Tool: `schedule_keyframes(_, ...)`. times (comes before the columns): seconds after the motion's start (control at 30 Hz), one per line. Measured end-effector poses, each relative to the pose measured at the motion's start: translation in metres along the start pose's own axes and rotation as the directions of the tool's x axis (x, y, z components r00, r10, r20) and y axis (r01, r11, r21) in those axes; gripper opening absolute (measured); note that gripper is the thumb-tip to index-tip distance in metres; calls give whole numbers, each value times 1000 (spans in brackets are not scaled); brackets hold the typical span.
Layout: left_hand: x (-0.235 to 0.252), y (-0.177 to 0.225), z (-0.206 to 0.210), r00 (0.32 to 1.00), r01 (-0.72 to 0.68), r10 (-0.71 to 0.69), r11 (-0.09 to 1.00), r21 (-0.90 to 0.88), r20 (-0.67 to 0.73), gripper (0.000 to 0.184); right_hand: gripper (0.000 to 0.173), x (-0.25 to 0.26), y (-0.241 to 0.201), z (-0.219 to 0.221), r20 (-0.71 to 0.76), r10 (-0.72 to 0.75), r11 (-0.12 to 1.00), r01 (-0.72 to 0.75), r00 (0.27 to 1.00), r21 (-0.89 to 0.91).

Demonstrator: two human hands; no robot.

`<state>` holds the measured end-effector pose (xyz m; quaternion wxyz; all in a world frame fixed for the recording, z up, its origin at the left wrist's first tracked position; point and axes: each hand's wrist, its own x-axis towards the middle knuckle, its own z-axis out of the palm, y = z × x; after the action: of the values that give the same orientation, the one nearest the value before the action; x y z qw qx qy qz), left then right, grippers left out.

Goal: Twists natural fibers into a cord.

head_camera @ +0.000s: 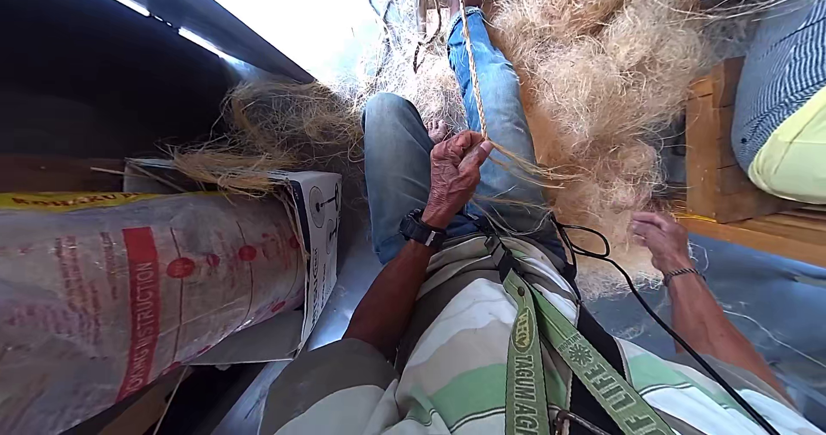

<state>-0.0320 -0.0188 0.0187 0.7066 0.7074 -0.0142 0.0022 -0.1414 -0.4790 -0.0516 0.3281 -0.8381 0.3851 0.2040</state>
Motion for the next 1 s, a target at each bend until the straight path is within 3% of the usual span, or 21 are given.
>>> schedule_keyframes(0.07, 8, -15, 4, 998, -21, 20, 1000, -15, -52, 15, 35, -11, -3, -11, -128, 27, 999, -21, 991, 45)
schedule_keyframes(0.13, 13, -24, 8, 998, -15, 14, 1000, -17, -69, 13, 39, -20, -27, -17, -145, -104, 992, 114, 984, 62)
schedule_keyframes(0.23, 15, -26, 10, 998, -8, 7, 1000, -11, -60, 13, 56, -19, -86, -29, 88, -327, 931, 337, 941, -141)
schedule_keyframes(0.3, 14, -24, 8, 998, -4, 3, 1000, -9, -55, 13, 59, -24, -135, -33, 296, -403, 790, 492, 866, -367)
schedule_keyframes(0.37, 10, -17, 4, 999, 18, -18, 1000, 2, -45, 14, 53, -50, -185, -32, 363, -514, 660, 629, 777, -412)
schedule_keyframes(0.47, 11, -21, 3, 998, 17, -17, 1000, -2, -56, 14, 40, -102, -241, -21, 285, -757, 515, 805, 588, -294)
schedule_keyframes(0.53, 14, -25, 4, 998, 7, -7, 1000, -1, -56, 14, 36, -120, -270, 2, 214, -844, 465, 870, 492, -164)
schedule_keyframes(0.63, 15, -23, 5, 999, 8, -9, 1000, -19, -31, 13, 37, -116, -310, 55, 333, -822, 526, 840, 461, 136)
schedule_keyframes(0.77, 15, -19, 3, 1000, 17, -17, 1000, 2, 9, 14, 19, -99, -319, 109, 522, -725, 660, 670, 450, 339)
schedule_keyframes(0.87, 19, -27, 1, 999, 27, -27, 1000, -12, 22, 17, 10, -90, -315, 125, 444, -773, 633, 609, 454, 478)
schedule_keyframes(1.0, 24, -26, -6, 997, 23, -26, 999, 43, 68, 19, 7, -85, -309, 140, 330, -783, 602, 510, 527, 614)
